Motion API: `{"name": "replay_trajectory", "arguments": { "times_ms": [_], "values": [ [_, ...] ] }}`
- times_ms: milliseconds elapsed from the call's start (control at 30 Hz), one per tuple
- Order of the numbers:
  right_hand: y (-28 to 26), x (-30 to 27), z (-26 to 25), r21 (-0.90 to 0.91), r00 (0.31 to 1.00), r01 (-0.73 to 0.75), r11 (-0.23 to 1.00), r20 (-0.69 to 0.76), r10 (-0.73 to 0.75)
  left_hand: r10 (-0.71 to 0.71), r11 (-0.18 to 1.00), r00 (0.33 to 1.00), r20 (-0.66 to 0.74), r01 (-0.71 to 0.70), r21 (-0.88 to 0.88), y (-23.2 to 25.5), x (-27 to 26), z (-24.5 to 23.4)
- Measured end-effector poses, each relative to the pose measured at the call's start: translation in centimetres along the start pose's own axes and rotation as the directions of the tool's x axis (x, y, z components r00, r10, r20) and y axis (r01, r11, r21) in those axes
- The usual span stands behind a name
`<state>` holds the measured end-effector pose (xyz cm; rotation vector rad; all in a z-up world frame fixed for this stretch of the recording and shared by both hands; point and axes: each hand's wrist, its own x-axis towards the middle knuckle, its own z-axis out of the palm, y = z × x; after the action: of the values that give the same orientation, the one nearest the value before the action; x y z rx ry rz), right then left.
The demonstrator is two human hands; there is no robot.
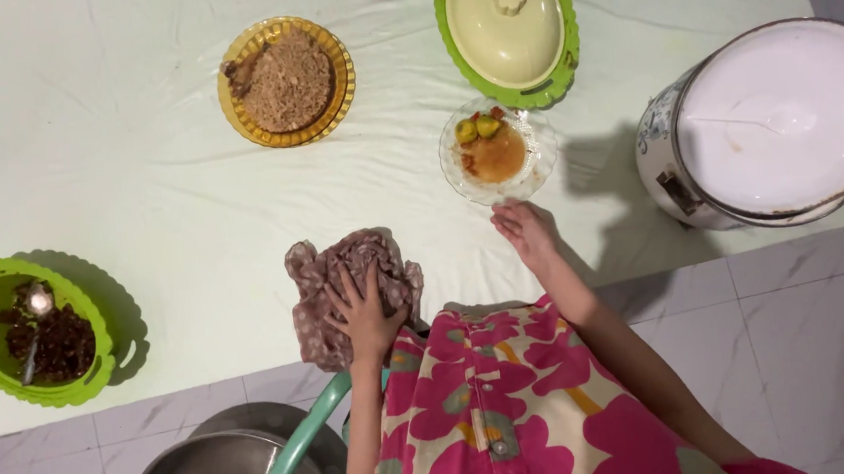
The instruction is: Wipe a dining table with a cloth while moving dishes and containers
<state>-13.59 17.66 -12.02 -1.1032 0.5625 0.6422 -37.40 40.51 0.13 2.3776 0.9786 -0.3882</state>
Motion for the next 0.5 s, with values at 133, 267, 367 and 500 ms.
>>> {"name": "replay_trajectory", "arguments": {
  "times_ms": [133,267,367,500],
  "values": [
    [0.3,0.3,1.9,0.056,1.000,0.021,0.998,-0.009,-0.020,-0.010,0.997,0.998,0.068,0.005,0.071,-0.7,1.2,0.6],
    [-1.1,-1.7,3.6,0.040,0.998,0.067,0.997,-0.022,-0.066,-0.002,0.989,0.994,0.105,-0.013,0.148,-1.0,1.4,0.6],
    [-1.7,-3.4,3.6,0.037,0.988,0.153,0.988,-0.031,-0.152,0.024,0.992,0.995,0.096,-0.035,0.121,-1.1,1.2,0.2],
    [-2.4,-6.3,3.0,-0.058,0.980,0.201,0.978,0.000,-0.201,0.036,0.992,0.998,0.056,-0.042,0.116,-1.7,1.3,-0.4]
  ]
}}
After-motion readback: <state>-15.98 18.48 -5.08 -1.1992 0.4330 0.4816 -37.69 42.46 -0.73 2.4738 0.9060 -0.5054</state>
